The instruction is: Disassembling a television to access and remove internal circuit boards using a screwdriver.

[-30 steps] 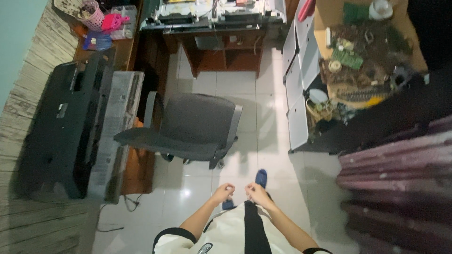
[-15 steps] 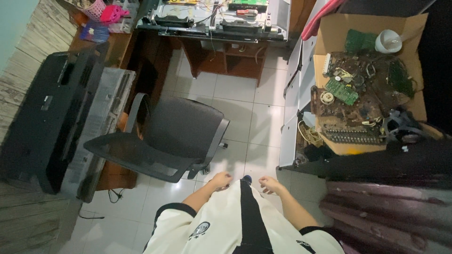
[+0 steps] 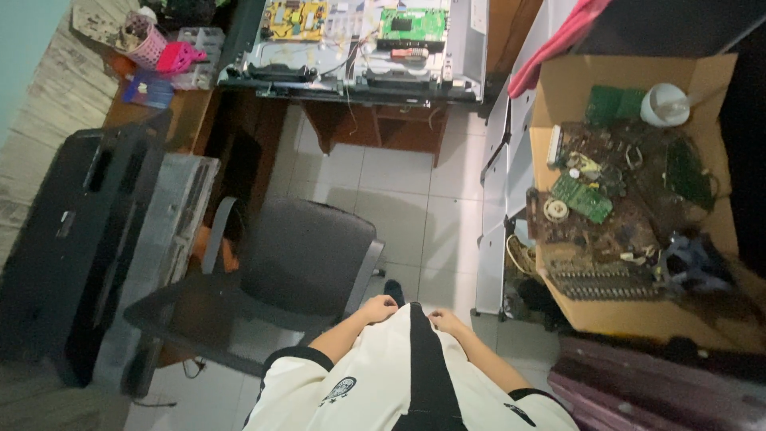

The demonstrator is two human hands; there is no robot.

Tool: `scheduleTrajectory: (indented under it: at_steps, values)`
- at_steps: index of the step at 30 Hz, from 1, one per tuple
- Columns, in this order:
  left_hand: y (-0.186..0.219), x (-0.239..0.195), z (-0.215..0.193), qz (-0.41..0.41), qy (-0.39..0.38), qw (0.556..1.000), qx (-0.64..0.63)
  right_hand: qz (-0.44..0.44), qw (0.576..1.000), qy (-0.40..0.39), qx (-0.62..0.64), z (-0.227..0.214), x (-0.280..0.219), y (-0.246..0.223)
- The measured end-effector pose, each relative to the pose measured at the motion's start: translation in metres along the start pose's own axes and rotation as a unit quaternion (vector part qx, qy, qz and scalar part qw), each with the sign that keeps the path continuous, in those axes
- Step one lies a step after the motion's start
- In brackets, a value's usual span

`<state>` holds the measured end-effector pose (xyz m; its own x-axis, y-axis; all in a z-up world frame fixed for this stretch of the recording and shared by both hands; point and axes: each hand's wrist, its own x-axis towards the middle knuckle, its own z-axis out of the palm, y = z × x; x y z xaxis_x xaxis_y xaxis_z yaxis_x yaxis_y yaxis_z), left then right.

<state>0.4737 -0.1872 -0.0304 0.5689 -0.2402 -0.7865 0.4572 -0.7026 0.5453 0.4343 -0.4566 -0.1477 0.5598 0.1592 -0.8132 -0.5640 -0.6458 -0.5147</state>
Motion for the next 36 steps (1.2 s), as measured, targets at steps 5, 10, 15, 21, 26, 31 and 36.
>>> scheduleTrajectory:
  at_steps: [5, 10, 15, 21, 26, 31, 36]
  values:
    - [0.021, 0.021, -0.051, 0.007, -0.002, 0.998, -0.055, 0.034, 0.997, 0.036, 0.058, -0.052, -0.020, -0.084]
    - [0.052, 0.024, -0.083, 0.004, -0.055, 0.998, -0.044, 0.015, 0.996, 0.059, 0.065, -0.070, 0.014, -0.115]
    - [0.049, 0.065, -0.106, 0.034, -0.134, 0.990, -0.014, 0.012, 0.996, 0.062, 0.068, -0.098, 0.041, -0.154]
    - [0.062, 0.108, -0.138, 0.030, -0.013, 0.984, -0.173, -0.033, 0.997, 0.001, -0.067, -0.142, 0.047, -0.214]
    - [0.091, 0.130, -0.156, -0.046, 0.062, 0.959, -0.272, 0.006, 0.995, -0.018, -0.098, -0.190, 0.111, -0.198]
    - [0.126, 0.165, -0.177, -0.052, 0.073, 0.975, -0.203, 0.014, 1.000, 0.003, 0.004, -0.263, 0.162, -0.214]
    - [0.185, 0.198, -0.209, -0.021, 0.106, 0.985, -0.134, 0.030, 0.997, 0.018, 0.065, -0.328, 0.174, -0.256]
